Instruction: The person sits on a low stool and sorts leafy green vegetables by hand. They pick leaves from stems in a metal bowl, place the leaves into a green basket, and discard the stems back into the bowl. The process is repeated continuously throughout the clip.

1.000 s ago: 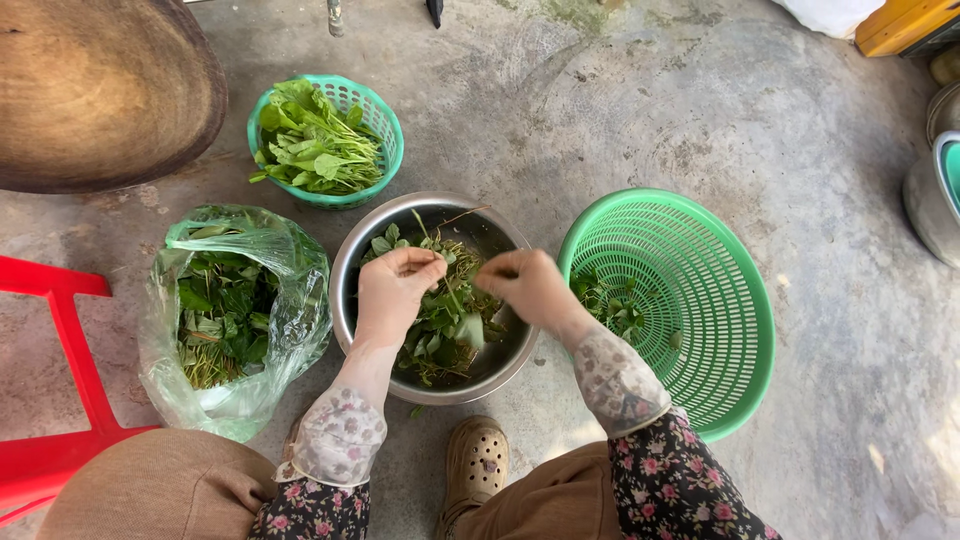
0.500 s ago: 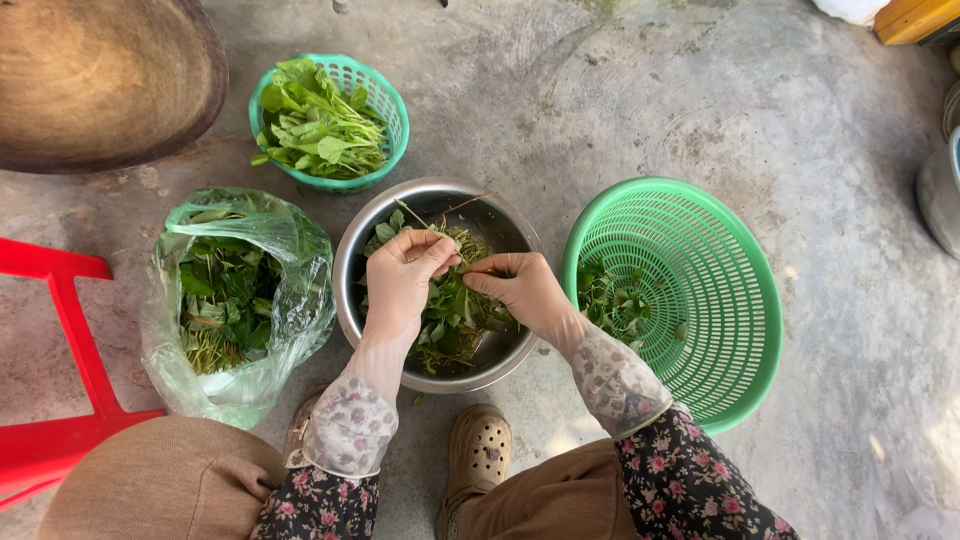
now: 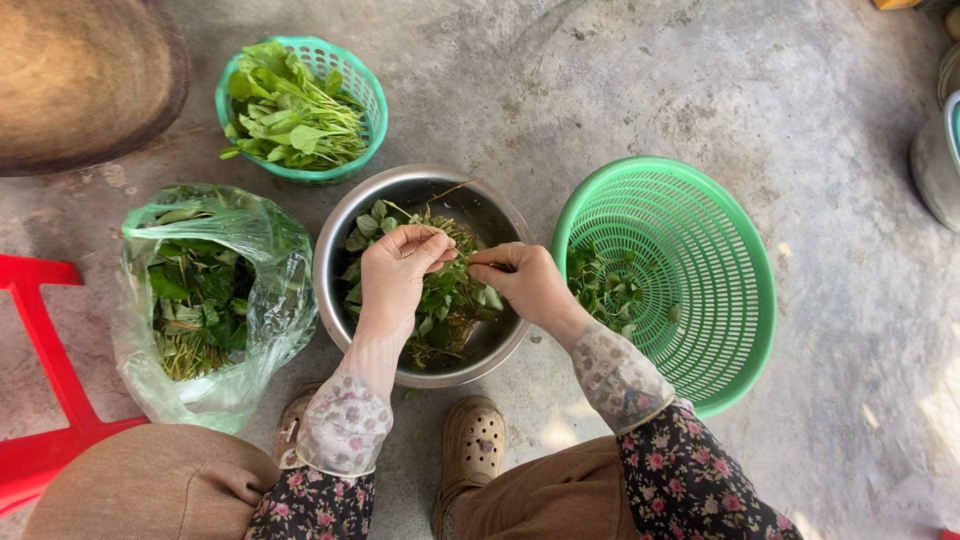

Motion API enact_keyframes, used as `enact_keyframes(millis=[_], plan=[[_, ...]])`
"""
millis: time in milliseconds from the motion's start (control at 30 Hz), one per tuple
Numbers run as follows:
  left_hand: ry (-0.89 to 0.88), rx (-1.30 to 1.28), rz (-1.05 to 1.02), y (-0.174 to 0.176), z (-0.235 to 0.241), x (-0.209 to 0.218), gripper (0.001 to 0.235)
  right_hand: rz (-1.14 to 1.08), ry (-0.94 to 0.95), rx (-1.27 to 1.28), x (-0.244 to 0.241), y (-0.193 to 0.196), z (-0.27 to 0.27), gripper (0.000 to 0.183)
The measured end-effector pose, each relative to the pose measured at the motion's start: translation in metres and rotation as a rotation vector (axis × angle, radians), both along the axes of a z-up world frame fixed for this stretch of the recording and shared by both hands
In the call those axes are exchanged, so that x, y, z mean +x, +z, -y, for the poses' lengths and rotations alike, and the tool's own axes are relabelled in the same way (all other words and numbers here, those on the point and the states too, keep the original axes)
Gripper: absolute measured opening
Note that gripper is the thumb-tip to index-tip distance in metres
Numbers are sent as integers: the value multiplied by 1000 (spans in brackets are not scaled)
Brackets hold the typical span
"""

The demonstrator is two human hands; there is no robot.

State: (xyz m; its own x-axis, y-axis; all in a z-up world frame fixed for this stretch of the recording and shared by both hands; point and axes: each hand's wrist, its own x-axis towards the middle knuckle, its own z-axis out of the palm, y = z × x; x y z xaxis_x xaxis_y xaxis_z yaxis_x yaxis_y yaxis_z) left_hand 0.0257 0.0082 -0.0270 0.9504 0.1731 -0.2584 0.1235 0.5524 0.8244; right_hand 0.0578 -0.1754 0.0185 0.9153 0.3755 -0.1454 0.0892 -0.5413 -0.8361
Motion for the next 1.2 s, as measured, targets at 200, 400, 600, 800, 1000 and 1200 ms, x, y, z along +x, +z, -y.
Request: enact_keyframes(millis=[200, 400, 600, 800, 1000, 1200], plan=[[-11, -37, -46, -1, 14, -1, 5, -281, -203, -14, -2, 12, 7, 23], [4, -68, -171, -70, 62, -25, 7, -70, -464, -68, 15, -3, 61, 20], [-156, 124, -562, -150, 57, -60, 13, -25, -560, -668, 25, -57, 196, 49], [-479, 704, -537, -145, 12, -16, 34, 105, -469, -797, 8, -106, 268, 67], [-150, 1210, -330, -178, -12, 88, 18, -113, -391, -602, 10, -102, 231, 51], [-228, 1571, -128, -228, -22, 85, 7, -113, -369, -605, 22, -81, 189, 45]])
